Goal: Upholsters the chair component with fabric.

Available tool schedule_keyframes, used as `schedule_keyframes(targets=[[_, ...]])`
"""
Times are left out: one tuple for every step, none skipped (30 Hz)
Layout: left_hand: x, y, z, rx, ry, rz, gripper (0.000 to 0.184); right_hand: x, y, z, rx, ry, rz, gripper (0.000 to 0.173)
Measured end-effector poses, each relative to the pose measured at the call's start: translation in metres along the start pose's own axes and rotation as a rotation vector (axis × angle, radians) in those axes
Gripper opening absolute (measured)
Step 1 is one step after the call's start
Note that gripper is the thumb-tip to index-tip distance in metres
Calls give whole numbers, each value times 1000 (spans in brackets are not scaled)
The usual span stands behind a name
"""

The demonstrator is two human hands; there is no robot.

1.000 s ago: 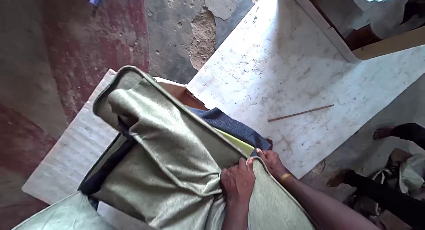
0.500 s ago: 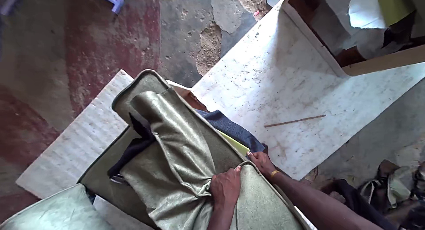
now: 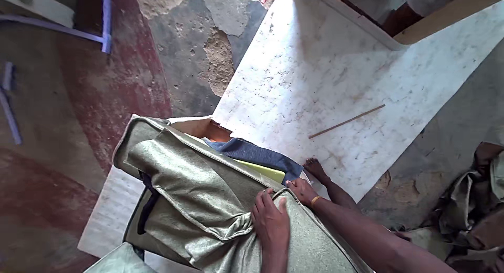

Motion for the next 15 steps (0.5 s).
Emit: schedule_keyframes(targets=[[-9, 9, -12, 13, -64, 90, 80, -2, 0, 1, 2, 4, 7, 56], [-14, 19, -20, 78, -113, 160, 99, -3, 1, 1, 6, 4, 7, 56], [-11, 28, -23, 149, -153, 198, 106, -3, 2, 1, 9, -3, 11, 55], [-5, 35, -25, 222, -191, 229, 103, -3, 3, 1, 7, -16, 18, 55], [0, 40, -26, 299, -219, 254, 96, -4, 3, 0, 10, -21, 25, 54], [5, 43, -27, 354, -237, 262, 88, -4, 3, 0, 21, -20, 26, 55], [8, 46, -28, 395, -251, 268, 81, -5, 2, 0, 44, -19, 21, 57], [9, 47, -28, 425, -264, 279, 75, -7, 1, 0, 64, -23, 14, 59], [10, 47, -28, 446, -275, 290, 71, -9, 1, -1, 77, -29, 26, 61], [11, 47, -28, 460, -284, 300, 68, -12, -2, -3, 82, -37, 56, 65], [12, 47, -29, 466, -288, 308, 66, -15, -6, -5, 64, -45, 109, 70], [12, 47, -30, 468, -288, 313, 65, -18, -12, -9, 27, -48, 183, 74], [12, 47, -30, 475, -287, 313, 65, -21, -17, -13, -3, -49, 259, 75], [12, 47, -30, 481, -282, 308, 65, -24, -22, -17, -4, -45, 327, 73], [12, 48, -30, 484, -276, 298, 66, -27, -25, -21, 33, -35, 379, 68]])
Point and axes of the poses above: each hand's wrist, its own x-axis towards the middle knuckle, its own y-axis out of the palm, z = x × y, the point moved 6 cm from there along x, towards the middle knuckle
